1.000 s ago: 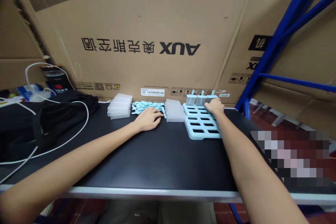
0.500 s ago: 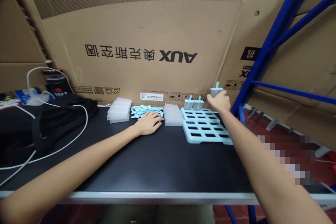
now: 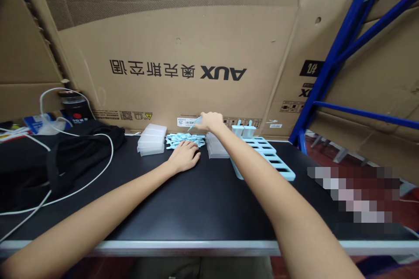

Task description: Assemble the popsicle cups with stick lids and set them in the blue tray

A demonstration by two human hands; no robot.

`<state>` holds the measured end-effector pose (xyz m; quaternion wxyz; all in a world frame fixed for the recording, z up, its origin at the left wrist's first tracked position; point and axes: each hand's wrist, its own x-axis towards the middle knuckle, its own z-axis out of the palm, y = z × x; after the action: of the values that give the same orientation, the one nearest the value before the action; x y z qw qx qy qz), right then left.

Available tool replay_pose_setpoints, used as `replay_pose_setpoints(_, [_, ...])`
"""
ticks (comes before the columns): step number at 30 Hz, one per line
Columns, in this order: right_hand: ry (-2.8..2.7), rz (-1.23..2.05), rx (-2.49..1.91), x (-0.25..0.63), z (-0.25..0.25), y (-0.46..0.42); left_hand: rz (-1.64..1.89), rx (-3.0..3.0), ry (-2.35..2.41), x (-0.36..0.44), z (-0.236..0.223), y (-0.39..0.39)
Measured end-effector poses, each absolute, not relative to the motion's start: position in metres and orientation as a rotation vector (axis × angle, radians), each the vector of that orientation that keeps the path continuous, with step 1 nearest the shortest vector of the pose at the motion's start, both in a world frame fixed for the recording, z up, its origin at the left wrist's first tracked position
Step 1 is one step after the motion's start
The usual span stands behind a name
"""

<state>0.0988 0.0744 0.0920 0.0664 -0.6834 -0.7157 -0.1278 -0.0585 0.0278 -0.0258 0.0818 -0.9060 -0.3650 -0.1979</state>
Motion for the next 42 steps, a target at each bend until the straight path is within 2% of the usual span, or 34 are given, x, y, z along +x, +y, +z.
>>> replay_pose_setpoints(8, [-2.253,-0.315,-2.054,0.077,0.076,0.079,-0.603,-2.708,-1.116,-0.059,-0.027,0.031])
replay_pose_setpoints(13, [-2.287,-0.2,-1.938,0.122,0.088,0.077,-0.603,-2.721,-1.118,-0.06,-0.026,0.029])
replay_pose_setpoints(20, [-2.333,-0.385,-1.86,0.193,0.085,0.061,-0.645,-2.709,-1.142,-0.061,-0.024,0.026])
replay_pose_setpoints(30, [-2.385,-0.11,-1.734,0.187,0.051,0.081,-0.655,-2.681,-1.15,-0.06,-0.026,0.028])
replay_pose_setpoints(36, [-2.424,-0.03,-1.639,0.187,0.044,0.09,-0.705,-2.525,-1.313,-0.061,-0.032,0.03])
replay_pose_setpoints(39, [-2.404,-0.12,-1.594,0.193,0.056,0.084,-0.705,-2.497,-1.363,-0.061,-0.033,0.03])
replay_pose_setpoints(42, [-2.076,-0.403,-1.575,0.214,0.067,0.068,-0.701,-2.501,-1.378,-0.06,-0.033,0.03])
